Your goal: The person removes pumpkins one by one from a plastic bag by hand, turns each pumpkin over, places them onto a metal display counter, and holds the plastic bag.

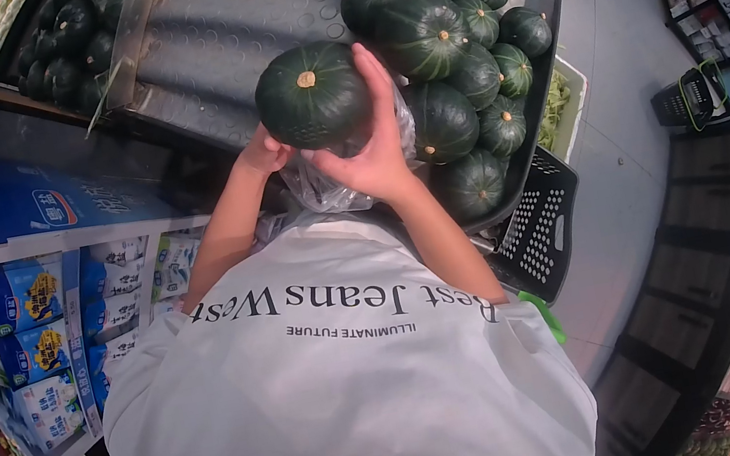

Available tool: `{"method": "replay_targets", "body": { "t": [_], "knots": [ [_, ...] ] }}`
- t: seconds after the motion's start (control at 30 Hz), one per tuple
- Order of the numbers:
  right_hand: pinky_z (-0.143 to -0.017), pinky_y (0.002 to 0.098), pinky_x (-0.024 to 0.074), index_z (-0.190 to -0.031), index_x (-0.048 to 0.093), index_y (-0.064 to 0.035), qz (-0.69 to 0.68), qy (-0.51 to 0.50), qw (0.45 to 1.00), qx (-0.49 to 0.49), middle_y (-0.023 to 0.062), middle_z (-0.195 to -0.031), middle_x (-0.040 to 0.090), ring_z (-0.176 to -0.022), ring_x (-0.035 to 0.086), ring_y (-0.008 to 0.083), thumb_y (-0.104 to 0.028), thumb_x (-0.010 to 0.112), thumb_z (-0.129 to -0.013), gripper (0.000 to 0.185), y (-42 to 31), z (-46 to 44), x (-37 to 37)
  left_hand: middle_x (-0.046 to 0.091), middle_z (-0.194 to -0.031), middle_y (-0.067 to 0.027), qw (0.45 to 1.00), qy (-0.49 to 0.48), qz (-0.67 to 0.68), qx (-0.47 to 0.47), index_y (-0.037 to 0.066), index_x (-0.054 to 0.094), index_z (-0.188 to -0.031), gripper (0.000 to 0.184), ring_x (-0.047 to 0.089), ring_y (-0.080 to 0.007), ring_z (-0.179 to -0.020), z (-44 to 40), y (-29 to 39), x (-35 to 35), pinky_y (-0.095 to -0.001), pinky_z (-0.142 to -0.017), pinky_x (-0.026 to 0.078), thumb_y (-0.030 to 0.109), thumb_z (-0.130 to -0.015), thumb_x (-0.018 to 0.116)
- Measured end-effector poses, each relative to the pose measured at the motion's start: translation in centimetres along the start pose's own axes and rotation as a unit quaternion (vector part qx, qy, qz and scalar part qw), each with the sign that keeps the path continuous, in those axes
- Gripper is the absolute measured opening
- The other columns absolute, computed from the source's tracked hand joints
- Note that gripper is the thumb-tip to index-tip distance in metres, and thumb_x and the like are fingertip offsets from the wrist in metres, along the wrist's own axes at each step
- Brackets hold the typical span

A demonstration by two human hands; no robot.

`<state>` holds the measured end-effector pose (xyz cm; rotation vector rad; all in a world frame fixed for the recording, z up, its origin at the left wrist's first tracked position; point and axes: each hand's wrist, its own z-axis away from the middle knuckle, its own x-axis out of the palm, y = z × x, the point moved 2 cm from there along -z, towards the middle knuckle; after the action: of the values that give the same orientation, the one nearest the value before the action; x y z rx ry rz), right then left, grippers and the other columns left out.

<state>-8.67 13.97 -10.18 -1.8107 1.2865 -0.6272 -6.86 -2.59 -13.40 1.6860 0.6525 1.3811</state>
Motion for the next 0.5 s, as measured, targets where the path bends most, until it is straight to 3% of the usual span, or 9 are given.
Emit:
{"method": "replay_targets", "body": {
  "t": [0.17, 0.3, 0.4, 0.5],
  "knots": [
    [-0.106, 0.0396, 0.0380, -0.144, 0.020, -0.0051, -0.003, 0.025, 1.000, 0.008, 0.0124, -0.145, 0.027, -0.128, 0.039, 0.0253, -0.017, 0.090, -0.056, 0.113, 0.5, 0.2, 0.2, 0.043, -0.138, -0.0059, 0.999, -0.036, 0.029, 0.014, 0.009, 0.030, -0.144, 0.110, 0.043, -0.0195, -0.127, 0.3, -1.5, -1.9, -0.0385, -0.104, 0.039, 0.061, -0.060, 0.078],
    [-0.106, 0.0389, 0.0363, -0.141, 0.027, -0.0046, 0.040, 0.038, 0.998, -0.005, 0.0120, -0.141, 0.034, -0.127, 0.041, 0.0250, -0.027, 0.094, -0.051, 0.114, 0.4, 0.2, 0.1, 0.054, -0.125, -0.0052, 0.992, -0.078, 0.096, 0.032, 0.009, 0.040, -0.138, 0.092, 0.050, -0.0181, -0.118, 0.3, -2.9, -4.0, -0.0390, -0.099, 0.043, 0.069, -0.073, 0.064],
    [-0.106, 0.0387, 0.0359, -0.138, 0.032, -0.0035, 0.035, 0.046, 0.998, 0.000, 0.0116, -0.137, 0.037, -0.125, 0.043, 0.0247, -0.035, 0.094, -0.048, 0.114, 0.5, 0.4, 0.0, 0.063, -0.104, -0.0028, 0.993, -0.055, 0.100, 0.041, 0.007, 0.048, -0.131, 0.085, 0.059, -0.0096, -0.088, 0.2, -2.8, -3.7, -0.0303, -0.081, 0.049, 0.072, -0.077, 0.057],
    [-0.105, 0.0382, 0.0361, -0.135, 0.034, -0.0029, 0.014, 0.052, 0.999, 0.004, 0.0110, -0.134, 0.039, -0.123, 0.044, 0.0244, -0.042, 0.094, -0.047, 0.113, 0.8, 0.6, 0.0, 0.063, -0.090, 0.0006, 0.994, -0.005, 0.106, 0.009, 0.006, 0.051, -0.128, 0.081, 0.050, -0.0021, -0.062, -0.1, -3.2, -4.3, -0.0210, -0.063, 0.045, 0.071, -0.079, 0.055]
  ]
}}
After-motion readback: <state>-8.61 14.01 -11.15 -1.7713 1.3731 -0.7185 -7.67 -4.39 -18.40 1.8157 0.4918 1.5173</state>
